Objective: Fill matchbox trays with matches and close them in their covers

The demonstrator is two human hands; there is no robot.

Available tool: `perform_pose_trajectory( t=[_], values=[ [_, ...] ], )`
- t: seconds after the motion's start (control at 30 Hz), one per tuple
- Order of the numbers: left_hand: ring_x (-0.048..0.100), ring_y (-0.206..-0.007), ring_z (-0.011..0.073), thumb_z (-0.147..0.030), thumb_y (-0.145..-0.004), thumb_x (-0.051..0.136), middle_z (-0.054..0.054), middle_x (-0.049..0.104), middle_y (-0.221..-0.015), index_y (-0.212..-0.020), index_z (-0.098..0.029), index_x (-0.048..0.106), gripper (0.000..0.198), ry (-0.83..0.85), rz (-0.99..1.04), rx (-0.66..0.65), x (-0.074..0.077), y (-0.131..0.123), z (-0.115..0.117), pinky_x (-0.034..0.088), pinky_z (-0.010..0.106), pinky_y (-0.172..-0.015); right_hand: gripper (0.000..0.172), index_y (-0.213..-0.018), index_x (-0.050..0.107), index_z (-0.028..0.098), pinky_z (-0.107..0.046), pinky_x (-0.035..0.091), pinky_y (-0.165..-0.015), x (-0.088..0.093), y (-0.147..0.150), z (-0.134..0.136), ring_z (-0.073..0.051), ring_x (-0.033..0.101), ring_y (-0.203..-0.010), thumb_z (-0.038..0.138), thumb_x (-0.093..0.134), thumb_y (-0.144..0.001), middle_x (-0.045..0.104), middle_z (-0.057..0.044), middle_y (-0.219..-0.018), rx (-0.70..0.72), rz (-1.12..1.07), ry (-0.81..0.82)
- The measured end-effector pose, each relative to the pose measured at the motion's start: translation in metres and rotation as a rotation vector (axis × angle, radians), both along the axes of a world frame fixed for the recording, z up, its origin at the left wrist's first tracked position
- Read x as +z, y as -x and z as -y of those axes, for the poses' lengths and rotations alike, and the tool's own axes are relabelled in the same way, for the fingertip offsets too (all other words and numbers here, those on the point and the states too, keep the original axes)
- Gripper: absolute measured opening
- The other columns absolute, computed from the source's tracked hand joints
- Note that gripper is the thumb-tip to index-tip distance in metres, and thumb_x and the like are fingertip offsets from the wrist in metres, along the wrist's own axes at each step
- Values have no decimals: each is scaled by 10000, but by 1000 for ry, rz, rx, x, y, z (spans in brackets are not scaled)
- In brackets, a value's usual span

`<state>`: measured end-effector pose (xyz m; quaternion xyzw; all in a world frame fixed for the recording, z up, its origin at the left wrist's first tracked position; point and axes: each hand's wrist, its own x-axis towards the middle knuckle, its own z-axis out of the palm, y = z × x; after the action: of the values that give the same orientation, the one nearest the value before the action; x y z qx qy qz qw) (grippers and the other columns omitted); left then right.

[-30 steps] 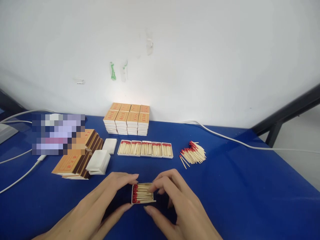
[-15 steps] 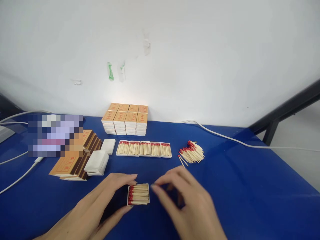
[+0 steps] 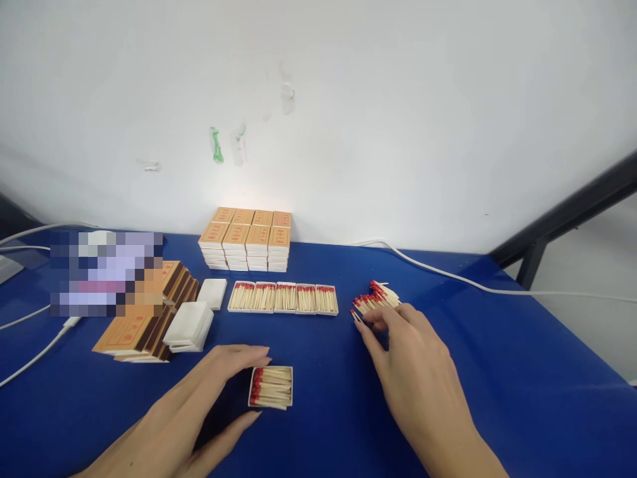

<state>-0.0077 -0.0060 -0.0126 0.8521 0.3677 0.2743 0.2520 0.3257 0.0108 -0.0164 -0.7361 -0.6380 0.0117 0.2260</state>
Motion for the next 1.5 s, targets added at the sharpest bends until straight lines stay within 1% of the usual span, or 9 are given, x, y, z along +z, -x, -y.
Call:
perform_pose_trajectory(
  t=[0.23, 0.4, 0.57, 0.83, 0.93, 1.07, 1.17, 1.33, 1.5],
  values=[
    [800, -1363, 194, -190, -1147, 603, 6, 742, -1525, -1671, -397, 438, 587, 20, 12, 46, -1, -1, 0, 652, 333, -1189, 519, -957, 793, 285, -473, 589, -795, 6, 8, 11, -322, 763, -950, 651, 481, -1153, 756, -80, -982, 79, -3, -77],
    [808, -1346, 190, -213, -1152, 610, -3, 736, -1526, -1697, -425, 421, 615, 44, 14, 66, -4, 0, 0, 661, 323, -1172, 165, -1090, 757, 303, -313, 617, -796, 26, 49, 33, -191, 752, -879, 366, 642, -1189, 736, -16, -1036, 430, -66, -104],
    [814, -1336, 184, -137, -1119, 580, 14, 734, -1517, -1714, -413, 407, 678, 27, 100, 46, -10, -3, -1, 671, 294, -1142, 237, -993, 730, 233, -316, 636, -711, 29, 87, 31, -211, 733, -845, 93, 602, -1135, 713, -41, -952, 672, -37, -73],
    [832, -1299, 166, -83, -1086, 562, 41, 772, -1455, -1665, -339, 451, 643, -33, 60, 32, -6, -8, 0, 651, 268, -1141, 68, -1177, 724, 268, -297, 699, -714, 28, 82, 30, -202, 804, -888, 246, 684, -1125, 731, -58, -1079, 578, -106, -63],
    [813, -1358, 166, -71, -1079, 538, 50, 747, -1524, -1704, -347, 412, 695, -29, 73, 54, -6, -8, 0, 628, 272, -1164, 288, -1293, 697, 260, -312, 717, -666, 19, 88, 34, -223, 820, -877, 278, 808, -1027, 736, -73, -1126, 579, -96, -37],
    [789, -1411, 162, -61, -1080, 522, 20, 726, -1587, -1721, -400, 378, 740, -13, 88, 76, -7, -6, 0, 627, 264, -1162, 354, -1333, 673, 225, -339, 707, -610, 2, 100, 42, -250, 819, -823, 204, 759, -990, 740, -80, -1045, 534, -22, -100],
    [783, -1421, 151, -58, -1081, 491, 8, 720, -1594, -1720, -417, 369, 743, -4, 107, 73, -9, -4, 1, 634, 249, -1151, 599, -1503, 620, 191, -393, 734, -646, -3, 98, 46, -319, 843, -935, 372, 842, -976, 767, -134, -1135, 486, 9, -104],
    [774, -1433, 152, -72, -1096, 455, 21, 700, -1620, -1746, -414, 344, 743, 7, 77, 117, -15, -2, 2, 600, 306, -1215, 843, -1644, 576, 335, -374, 750, -861, 20, 78, 33, -271, 838, -1092, 298, 959, -893, 744, -94, -1363, 583, -165, 206],
    [805, -1388, 160, -70, -1105, 450, 34, 740, -1577, -1722, -397, 375, 702, -37, 64, 159, -12, -5, 1, 637, 302, -1167, 472, -1420, 706, 376, -348, 676, -919, 44, 74, 14, -199, 785, -1032, 278, 895, -999, 762, 10, -1232, 603, -317, 516]
  ],
)
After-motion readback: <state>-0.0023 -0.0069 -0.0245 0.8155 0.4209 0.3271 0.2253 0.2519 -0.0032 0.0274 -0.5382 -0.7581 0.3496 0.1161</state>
